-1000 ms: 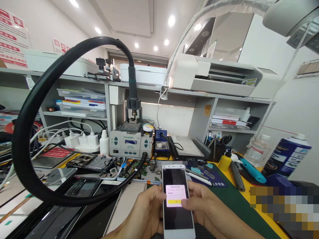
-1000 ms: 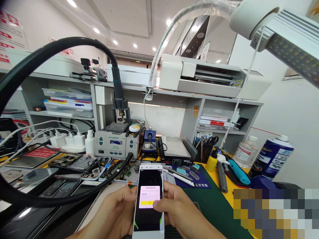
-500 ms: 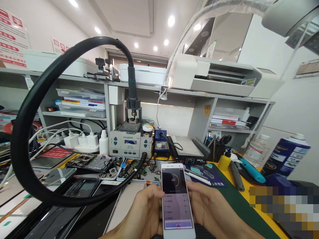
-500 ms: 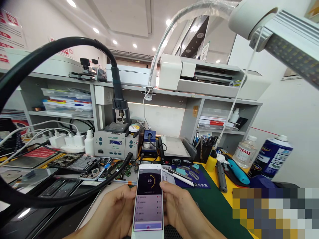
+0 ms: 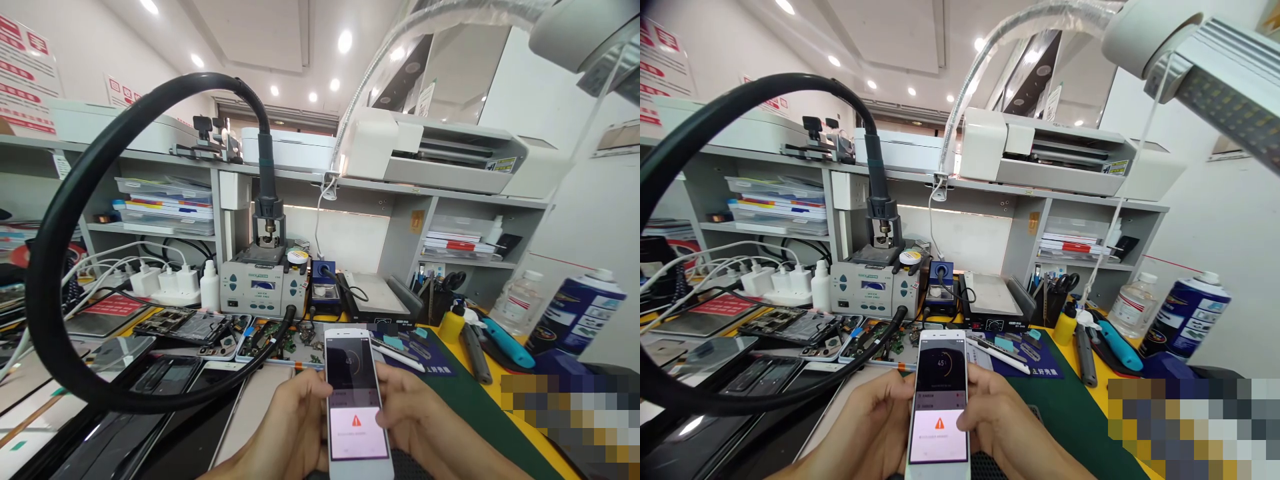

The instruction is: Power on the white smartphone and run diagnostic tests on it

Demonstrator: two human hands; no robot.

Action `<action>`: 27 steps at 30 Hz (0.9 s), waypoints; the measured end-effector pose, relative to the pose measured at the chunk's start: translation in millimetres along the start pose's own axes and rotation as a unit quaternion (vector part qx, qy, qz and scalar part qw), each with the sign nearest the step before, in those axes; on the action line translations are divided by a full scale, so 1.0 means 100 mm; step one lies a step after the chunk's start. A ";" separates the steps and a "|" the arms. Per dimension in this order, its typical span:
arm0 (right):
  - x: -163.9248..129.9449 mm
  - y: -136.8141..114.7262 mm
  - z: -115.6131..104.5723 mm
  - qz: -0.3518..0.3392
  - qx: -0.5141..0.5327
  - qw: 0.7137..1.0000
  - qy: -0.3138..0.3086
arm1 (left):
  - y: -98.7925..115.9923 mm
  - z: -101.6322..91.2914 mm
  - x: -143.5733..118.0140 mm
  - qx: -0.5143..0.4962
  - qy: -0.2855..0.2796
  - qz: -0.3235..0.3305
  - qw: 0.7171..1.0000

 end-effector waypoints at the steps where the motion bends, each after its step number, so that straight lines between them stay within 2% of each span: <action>1: -0.01 0.00 0.00 -0.003 -0.009 1.000 0.006 | 0.00 0.00 0.00 0.002 0.005 -0.002 1.000; 4: -0.03 -0.03 0.03 -0.016 -0.030 0.999 0.008 | 0.00 0.01 0.00 0.006 0.010 -0.014 1.000; 15: -0.04 -0.02 0.12 -0.013 -0.042 0.998 -0.054 | -0.02 -0.01 -0.02 -0.015 0.027 -0.016 0.999; 27: -0.06 -0.02 0.12 -0.022 -0.072 0.997 -0.036 | -0.04 -0.04 0.00 -0.032 0.023 -0.016 0.999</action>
Point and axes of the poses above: each hand's wrist, its own x-axis towards the middle knuckle, its own z-axis out of the palm, y = z × x, the point moved 5 cm from there along x, towards the middle knuckle, and after that the axes turned 15 degrees about x, right-handed, at the moved point
